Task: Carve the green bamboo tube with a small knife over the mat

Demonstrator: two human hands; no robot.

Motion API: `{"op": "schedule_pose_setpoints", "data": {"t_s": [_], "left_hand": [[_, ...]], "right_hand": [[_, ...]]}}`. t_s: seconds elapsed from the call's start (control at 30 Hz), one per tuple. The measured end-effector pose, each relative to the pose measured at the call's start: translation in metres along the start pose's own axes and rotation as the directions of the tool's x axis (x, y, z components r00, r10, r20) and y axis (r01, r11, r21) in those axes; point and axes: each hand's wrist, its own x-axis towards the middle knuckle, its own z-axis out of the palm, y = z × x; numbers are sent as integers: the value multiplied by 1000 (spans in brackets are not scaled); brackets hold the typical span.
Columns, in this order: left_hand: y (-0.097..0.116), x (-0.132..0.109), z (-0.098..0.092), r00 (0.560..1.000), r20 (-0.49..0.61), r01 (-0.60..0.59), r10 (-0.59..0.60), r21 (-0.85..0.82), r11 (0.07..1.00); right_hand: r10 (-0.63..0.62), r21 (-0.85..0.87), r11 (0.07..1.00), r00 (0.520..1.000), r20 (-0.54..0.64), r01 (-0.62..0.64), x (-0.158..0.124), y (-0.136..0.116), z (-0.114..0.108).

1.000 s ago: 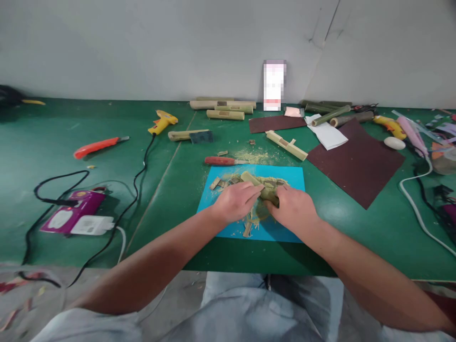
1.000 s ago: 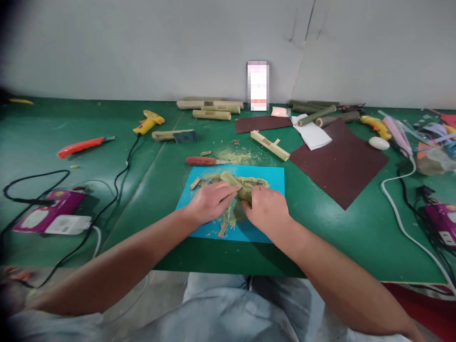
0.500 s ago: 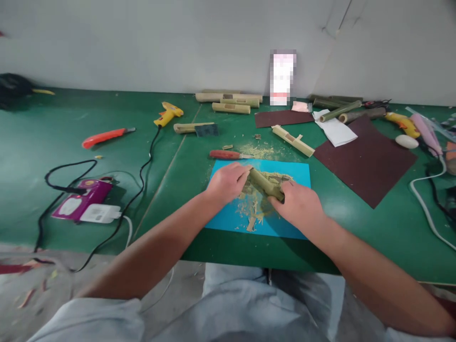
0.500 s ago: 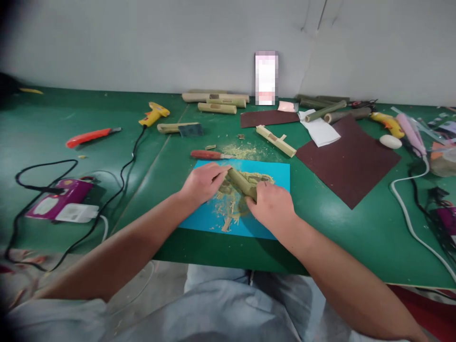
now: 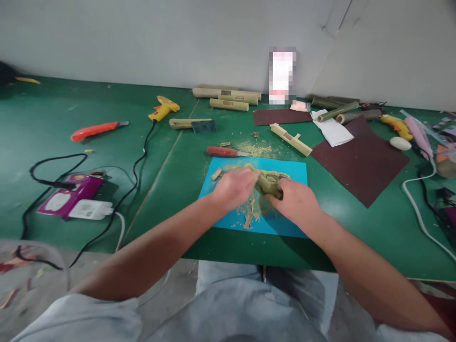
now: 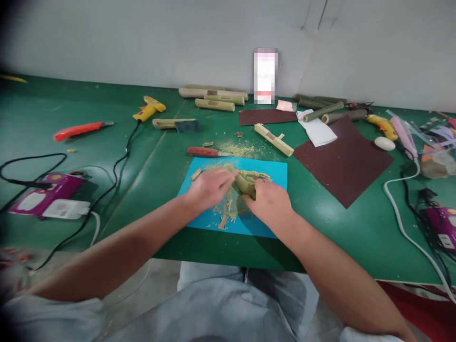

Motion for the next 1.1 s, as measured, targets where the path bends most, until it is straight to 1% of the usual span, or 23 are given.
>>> {"op": "schedule_pose_setpoints", "data": {"t_s": [0.07,0.1,0.13,0.23,0.27,0.3,0.37,0.43,0.47,0.5,0.57,0.6,0.63,0.7,0.73,0.77,0.83,0.87,0.9,1.0,1.03,1.07,1.1], "left_hand": [[6,-2,2,993,54,-102,105,-50,993],[6,-2,2,990,57,-124,127,-59,991],[3,-2,2,993,43,-107,109,-49,993],[-11,0,-2,997,-46,69,-68,34,997],[-14,1,-3,992,-70,104,-100,54,993],[-15,1,-3,992,-73,104,-100,62,993],[-10,0,-1,1000,-24,6,-5,46,999],[-3,-2,1,996,40,-81,81,9,997],[0,-2,1,996,51,-76,76,5,997],[2,-2,1,998,46,-40,39,13,999],[3,-1,1,999,-1,47,-47,42,998],[3,-1,0,999,-6,48,-48,42,998],[3,-1,0,1000,8,15,-15,27,1000],[4,-2,-1,993,66,-93,95,-37,995],[4,-2,-2,989,82,-116,120,-58,992],[4,-2,-2,991,82,-100,105,-58,993],[3,-2,-3,999,33,-4,4,-12,1000],[3,-2,-3,1000,13,26,-26,9,1000],[4,-2,-3,1000,12,29,-29,17,999],[7,-2,-1,990,105,-93,96,-27,995],[7,-2,-1,986,122,-109,112,-34,993],[5,-1,-2,988,121,-98,101,-29,995],[3,0,-2,996,75,-40,39,6,999]], "right_hand": [[-12,0,1000,1000,-13,12,0,0,0],[-14,0,1000,1000,-11,14,1,0,0],[-11,0,1000,1000,-3,11,1,0,0],[-3,10,1000,1000,26,3,2,-1,-1],[-3,11,1000,999,34,3,2,-1,-2],[-3,8,1000,999,40,3,2,-2,-3],[-5,-10,1000,999,46,5,1,-3,-3],[-3,-28,1000,999,43,4,0,-3,-3],[2,-33,999,999,39,-1,-1,-3,-2],[5,-33,999,999,34,-4,-1,-3,-2],[-4,-24,1000,1000,31,5,0,-2,-1],[-14,-19,1000,999,29,14,0,-2,-1],[-24,-14,1000,999,29,25,0,-2,0],[-24,-9,1000,999,31,24,0,-1,1],[-15,-7,1000,999,31,15,0,0,2],[-4,-5,1000,999,32,5,0,0,2],[0,1,1000,999,34,0,0,0,4],[-3,1,1000,1000,31,2,0,0,4],[-5,0,1000,1000,29,5,0,0,4],[0,-7,1000,1000,30,0,0,-1,3],[5,-8,1000,999,34,-5,1,-2,3],[8,-6,1000,999,39,-8,1,-2,2],[9,-3,1000,999,42,-9,1,-2,2]]}}
